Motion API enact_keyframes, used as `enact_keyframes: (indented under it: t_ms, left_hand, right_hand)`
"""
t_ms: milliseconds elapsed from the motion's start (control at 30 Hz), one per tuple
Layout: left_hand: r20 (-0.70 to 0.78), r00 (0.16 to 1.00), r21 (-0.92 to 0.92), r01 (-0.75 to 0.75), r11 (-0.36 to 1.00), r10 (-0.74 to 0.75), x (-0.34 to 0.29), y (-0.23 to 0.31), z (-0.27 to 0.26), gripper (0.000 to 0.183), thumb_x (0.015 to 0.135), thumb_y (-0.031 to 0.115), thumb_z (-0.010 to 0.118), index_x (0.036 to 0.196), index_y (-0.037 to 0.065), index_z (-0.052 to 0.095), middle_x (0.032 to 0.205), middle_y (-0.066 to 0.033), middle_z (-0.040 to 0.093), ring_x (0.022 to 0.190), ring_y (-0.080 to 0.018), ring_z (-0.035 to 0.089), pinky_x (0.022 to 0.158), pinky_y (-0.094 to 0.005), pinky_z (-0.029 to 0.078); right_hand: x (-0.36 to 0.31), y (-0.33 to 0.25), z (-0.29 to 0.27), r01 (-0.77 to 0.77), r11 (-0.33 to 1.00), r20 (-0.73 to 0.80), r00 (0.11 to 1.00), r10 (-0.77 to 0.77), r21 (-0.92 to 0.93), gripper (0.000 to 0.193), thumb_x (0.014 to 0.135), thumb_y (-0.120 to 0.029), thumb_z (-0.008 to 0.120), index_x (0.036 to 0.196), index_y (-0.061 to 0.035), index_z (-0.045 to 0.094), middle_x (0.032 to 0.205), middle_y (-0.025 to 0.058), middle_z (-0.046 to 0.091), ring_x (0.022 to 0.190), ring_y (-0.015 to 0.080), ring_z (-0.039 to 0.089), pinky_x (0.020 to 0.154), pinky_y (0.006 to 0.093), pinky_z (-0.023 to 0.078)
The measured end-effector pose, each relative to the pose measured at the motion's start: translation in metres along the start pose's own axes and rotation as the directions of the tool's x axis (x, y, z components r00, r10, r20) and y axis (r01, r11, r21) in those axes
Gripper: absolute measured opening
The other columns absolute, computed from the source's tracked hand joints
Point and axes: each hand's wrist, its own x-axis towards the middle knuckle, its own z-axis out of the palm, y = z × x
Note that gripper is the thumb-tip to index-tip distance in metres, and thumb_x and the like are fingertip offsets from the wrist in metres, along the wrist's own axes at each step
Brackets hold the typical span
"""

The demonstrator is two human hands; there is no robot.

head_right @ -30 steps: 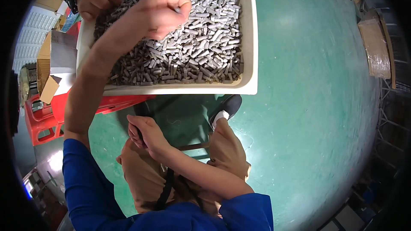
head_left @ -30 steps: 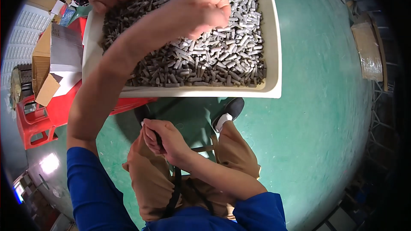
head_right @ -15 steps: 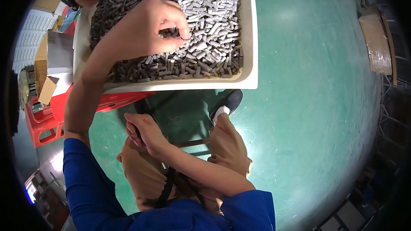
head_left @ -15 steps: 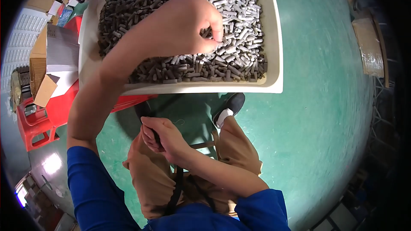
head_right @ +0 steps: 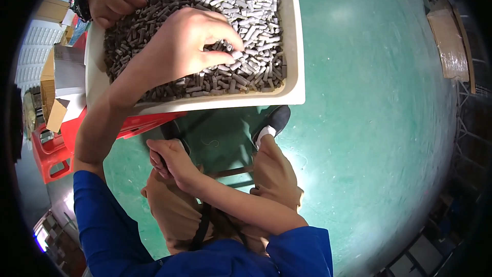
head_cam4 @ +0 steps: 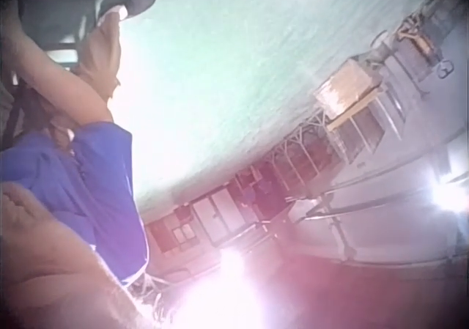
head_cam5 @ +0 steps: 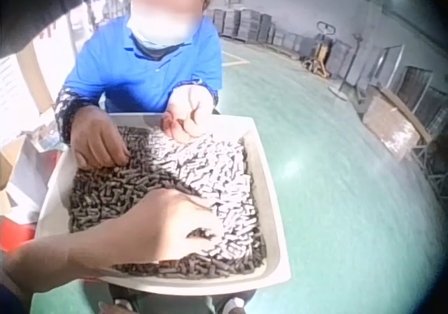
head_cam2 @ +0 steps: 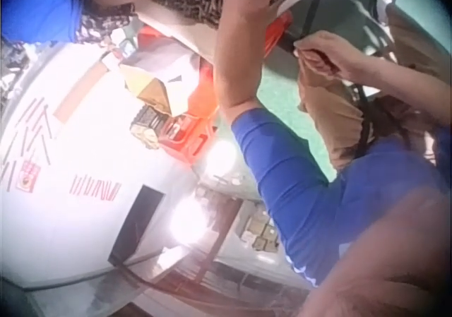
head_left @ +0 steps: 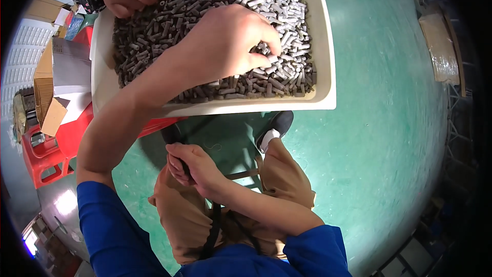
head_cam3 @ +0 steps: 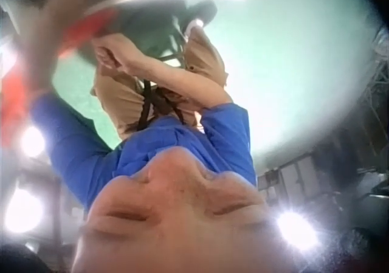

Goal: The person sorts small cylindrical metal components by hand, moving them from a tray into a cardboard box.

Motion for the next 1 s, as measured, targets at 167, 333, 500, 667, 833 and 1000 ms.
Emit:
enact_keyframes:
  t_ms: [167, 333, 500, 667, 833, 1000]
  left_hand:
    - [0.168, 0.953, -0.472, 0.302, 0.829, -0.252, 0.002, -0.006, -0.023, 0.013, 0.076, 0.013, 0.062, 0.080, 0.002, 0.058, 0.061, 0.0003, 0.050, 0.052, -0.0097, 0.046, 0.047, -0.0231, 0.036]
    - [0.210, 0.872, -0.717, 0.445, 0.536, -0.443, 0.008, 0.012, -0.035, 0.016, 0.084, 0.020, 0.056, 0.082, 0.005, 0.055, 0.059, 0.0080, 0.037, 0.052, -0.0013, 0.032, 0.047, -0.0174, 0.024]
    - [0.011, 1.000, 0.024, 0.013, 1.000, -0.013, 0.001, 0.001, -0.014, 0.013, 0.069, 0.006, 0.069, 0.082, 0.004, 0.068, 0.071, -0.0104, 0.059, 0.065, -0.0278, 0.057, 0.056, -0.0341, 0.044]
    - [0.017, 1.000, 0.171, -0.004, 0.985, 0.001, 0.002, 0.002, -0.009, 0.014, 0.068, 0.010, 0.070, 0.081, 0.006, 0.069, 0.070, -0.0096, 0.058, 0.064, -0.0293, 0.056, 0.056, -0.0353, 0.044]
    - [0.046, 0.986, -0.171, 0.164, 0.971, -0.158, 0.003, 0.004, -0.015, 0.003, 0.078, 0.003, 0.058, 0.078, 0.001, 0.061, 0.071, -0.0009, 0.056, 0.060, -0.0084, 0.050, 0.050, -0.0232, 0.036]
    - [0.275, 0.782, -0.787, 0.517, 0.337, -0.559, 0.013, 0.011, -0.054, 0.021, 0.091, 0.015, 0.041, 0.074, 0.004, 0.050, 0.070, 0.0043, 0.049, 0.060, 0.0002, 0.037, 0.051, -0.0157, 0.027]
  right_hand:
    - [0.002, 0.003, 0.000, 0.015, 1.000, 0.020, 1.000, -0.015, 0.003, 0.041, 0.095, -0.028, 0.044, 0.058, -0.0102, 0.039, 0.053, -0.0021, 0.036, 0.045, 0.0072, 0.030, 0.041, 0.0221, 0.025]
    - [0.002, 0.002, -0.002, 0.021, 1.000, -0.006, 1.000, -0.021, 0.007, 0.043, 0.094, -0.028, 0.045, 0.056, -0.0097, 0.038, 0.051, -0.0022, 0.036, 0.043, 0.0065, 0.030, 0.040, 0.0218, 0.024]
    - [0.003, 0.002, 0.002, 0.031, 0.999, -0.023, 0.999, -0.030, 0.010, 0.044, 0.093, -0.028, 0.047, 0.055, -0.0093, 0.038, 0.049, -0.0023, 0.037, 0.042, 0.0057, 0.031, 0.038, 0.0216, 0.024]
    - [0.004, 0.003, 0.000, 0.033, 0.999, -0.019, 0.999, -0.033, 0.008, 0.043, 0.093, -0.029, 0.047, 0.055, -0.0096, 0.039, 0.049, -0.0024, 0.036, 0.041, 0.0060, 0.031, 0.038, 0.0218, 0.024]
    - [0.004, 0.002, 0.005, 0.013, 0.999, -0.006, 1.000, -0.013, 0.035, 0.043, 0.093, -0.029, 0.047, 0.055, -0.0099, 0.039, 0.049, -0.0024, 0.036, 0.041, 0.0067, 0.030, 0.039, 0.0224, 0.024]
    - [0.008, 0.000, 0.010, 0.035, 0.999, 0.032, 0.999, -0.036, 0.042, 0.043, 0.095, -0.028, 0.045, 0.056, -0.0093, 0.039, 0.051, -0.0012, 0.037, 0.044, 0.0078, 0.031, 0.041, 0.0222, 0.024]
